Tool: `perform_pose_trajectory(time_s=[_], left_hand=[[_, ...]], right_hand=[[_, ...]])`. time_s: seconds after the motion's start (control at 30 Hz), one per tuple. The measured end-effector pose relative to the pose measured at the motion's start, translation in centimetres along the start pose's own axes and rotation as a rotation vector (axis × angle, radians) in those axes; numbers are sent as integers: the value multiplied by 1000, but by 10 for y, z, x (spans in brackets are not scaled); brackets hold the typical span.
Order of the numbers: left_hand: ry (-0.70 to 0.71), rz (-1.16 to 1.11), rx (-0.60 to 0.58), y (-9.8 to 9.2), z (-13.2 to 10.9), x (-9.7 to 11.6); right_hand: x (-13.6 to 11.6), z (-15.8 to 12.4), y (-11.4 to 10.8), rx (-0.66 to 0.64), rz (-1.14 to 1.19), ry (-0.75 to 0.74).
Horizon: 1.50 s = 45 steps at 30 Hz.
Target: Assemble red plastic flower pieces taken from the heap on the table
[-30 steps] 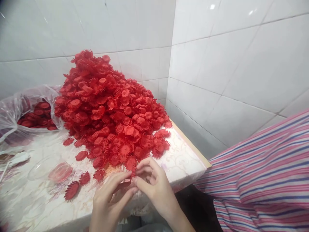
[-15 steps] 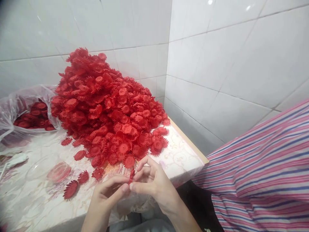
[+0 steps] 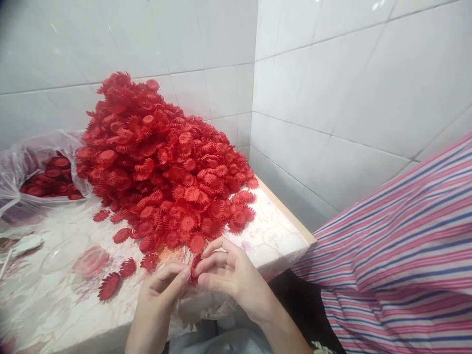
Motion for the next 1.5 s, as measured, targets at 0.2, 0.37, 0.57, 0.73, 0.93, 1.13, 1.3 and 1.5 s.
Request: perform_pose_trajectory(time_s=[0.2,0.37,0.57,0.73,0.93,1.13,1.3,1.5], left_hand=[[11,13,3,0,1,-1],[107,13,7,1,-1,3],[281,165,-76,-2,3,6],[312,204,-36,-2,3,4],[271,170,27,-3,1,1],[196,133,-19,1,0,-3],[187,118,58,6,-6,-1],[122,7,37,10,-7,-1]], right_hand=[[-4,-6,5,73,-201,-166],[-3,-8,3,182,-94,-224],[0,-8,-2,262,-114,-286],[-2,-13,0,320,-317,-307],[-2,-17,5,369,-385,-373],[1,-16,5,312,-294,-378],[-1,-16,0,333,-225,-306],[6,-14,-5,249,4,-176]])
Point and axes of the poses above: each hand's wrist, its own z-axis towards the middle knuckle, its own y-axis out of the palm, x = y × z, the point moved 5 cm from there along z, towards the middle knuckle, and after that the axes turned 6 degrees about y, right-handed, at the moved point
